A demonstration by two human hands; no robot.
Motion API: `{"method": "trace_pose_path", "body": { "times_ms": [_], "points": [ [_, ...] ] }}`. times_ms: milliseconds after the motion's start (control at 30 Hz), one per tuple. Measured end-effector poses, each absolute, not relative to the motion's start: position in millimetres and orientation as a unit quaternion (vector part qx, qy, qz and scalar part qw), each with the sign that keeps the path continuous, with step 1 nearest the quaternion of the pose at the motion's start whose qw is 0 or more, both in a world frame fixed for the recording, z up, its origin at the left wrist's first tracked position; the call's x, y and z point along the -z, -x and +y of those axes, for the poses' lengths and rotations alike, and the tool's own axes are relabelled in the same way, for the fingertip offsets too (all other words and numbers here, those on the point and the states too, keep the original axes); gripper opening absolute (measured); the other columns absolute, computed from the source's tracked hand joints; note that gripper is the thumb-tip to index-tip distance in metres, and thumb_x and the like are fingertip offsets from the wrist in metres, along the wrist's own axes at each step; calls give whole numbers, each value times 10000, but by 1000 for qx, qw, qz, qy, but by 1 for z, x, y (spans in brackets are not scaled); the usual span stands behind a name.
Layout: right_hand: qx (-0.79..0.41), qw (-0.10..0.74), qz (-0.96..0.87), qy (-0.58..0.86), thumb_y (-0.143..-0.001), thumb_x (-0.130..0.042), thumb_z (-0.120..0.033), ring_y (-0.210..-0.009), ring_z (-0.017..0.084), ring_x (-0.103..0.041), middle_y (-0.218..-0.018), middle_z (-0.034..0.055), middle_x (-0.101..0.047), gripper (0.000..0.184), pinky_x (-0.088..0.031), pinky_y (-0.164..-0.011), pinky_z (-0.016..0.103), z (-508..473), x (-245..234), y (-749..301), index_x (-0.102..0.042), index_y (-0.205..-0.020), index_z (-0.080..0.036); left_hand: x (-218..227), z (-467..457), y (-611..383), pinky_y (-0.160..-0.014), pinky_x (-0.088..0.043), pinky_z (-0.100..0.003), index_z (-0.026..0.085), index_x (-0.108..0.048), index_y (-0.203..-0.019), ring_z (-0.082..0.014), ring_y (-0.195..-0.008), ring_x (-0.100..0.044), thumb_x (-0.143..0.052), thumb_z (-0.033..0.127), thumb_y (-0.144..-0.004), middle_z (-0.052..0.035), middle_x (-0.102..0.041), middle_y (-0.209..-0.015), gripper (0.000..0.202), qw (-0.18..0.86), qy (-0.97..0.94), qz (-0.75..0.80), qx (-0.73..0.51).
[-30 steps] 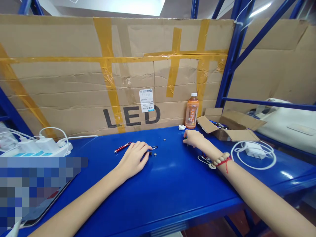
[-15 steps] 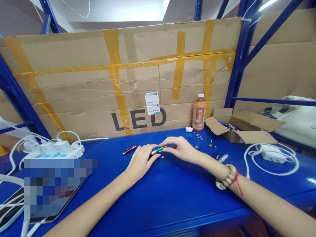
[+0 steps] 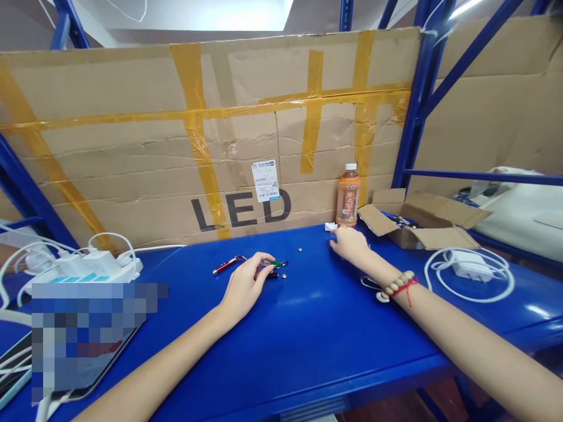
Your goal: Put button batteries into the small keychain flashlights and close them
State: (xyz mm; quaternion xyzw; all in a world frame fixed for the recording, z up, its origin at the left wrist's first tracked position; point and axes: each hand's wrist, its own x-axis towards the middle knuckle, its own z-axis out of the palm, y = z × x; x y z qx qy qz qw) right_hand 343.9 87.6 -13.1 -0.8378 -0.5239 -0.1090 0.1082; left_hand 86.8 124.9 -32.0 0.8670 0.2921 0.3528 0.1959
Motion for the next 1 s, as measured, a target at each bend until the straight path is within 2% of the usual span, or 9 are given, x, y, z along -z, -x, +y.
{"method": "trace_pose_path", "body": {
  "times_ms": [100, 233, 367, 500, 667, 833, 933, 1000],
  "points": [
    [88, 78, -476, 871, -814, -461, -182, -1027, 315, -550, -1085, 199, -592, 282, -425, -803, 400, 89, 15, -354, -613, -1022, -66, 33, 126, -87, -663, -443, -243, 234, -535, -1005, -143, -732, -592, -446, 297, -865, 3, -640, -879, 178, 186, -860, 290, -377],
    [62, 55, -452, 888, -823, -449, -151, -979, 292, -585, -1048, 197, -614, 253, -434, -759, 382, 90, 15, -357, -632, -984, -79, 35, 127, -87, -648, -442, -241, 242, -562, -1007, -135, -690, -573, -469, 283, -857, 7, -637, -864, 181, 156, -867, 279, -381],
    [74, 54, -453, 887, -812, -456, -89, -967, 262, -595, -1015, 200, -626, 234, -422, -776, 359, 86, 10, -354, -638, -960, -76, 33, 124, -86, -696, -450, -250, 236, -552, -997, -146, -783, -594, -445, 245, -871, 7, -645, -906, 165, 138, -880, 257, -374],
    [85, 68, -466, 878, -794, -480, -75, -958, 254, -601, -993, 187, -636, 215, -436, -723, 302, 83, 7, -353, -650, -925, -82, 28, 118, -85, -743, -460, -283, 208, -495, -1035, -159, -839, -605, -378, 210, -895, -18, -647, -946, 183, 116, -887, 245, -374],
    [80, 87, -491, 863, -761, -553, -162, -875, 260, -627, -910, 139, -668, 138, -444, -658, 300, 84, 9, -352, -683, -797, -130, 25, 113, -85, -741, -475, -304, 184, -486, -999, -170, -826, -612, -386, 264, -894, -48, -641, -992, 165, 78, -908, 219, -350],
    [79, 123, -527, 837, -706, -574, -194, -836, 224, -629, -843, 87, -680, 124, -439, -648, 275, 86, 12, -344, -695, -714, -172, 26, 112, -84, -675, -481, -282, 180, -515, -957, -169, -740, -615, -449, 350, -867, -40, -659, -898, 203, 28, -919, 204, -336],
    [64, 156, -555, 815, -687, -584, -263, -807, 186, -628, -811, 31, -685, 132, -439, -634, 241, 86, 10, -332, -701, -728, -215, 27, 112, -85, -672, -482, -257, 178, -504, -958, -162, -761, -630, -413, 312, -889, -36, -665, -865, 177, 44, -924, 192, -327],
    [58, 207, -587, 780, -669, -598, -305, -779, 171, -623, -791, 12, -681, 139, -443, -631, 230, 85, 9, -321, -698, -722, -225, 26, 112, -85, -685, -481, -245, 177, -489, -968, -156, -790, -635, -381, 269, -902, -35, -665, -869, 156, 61, -926, 192, -319]
  ]
}}
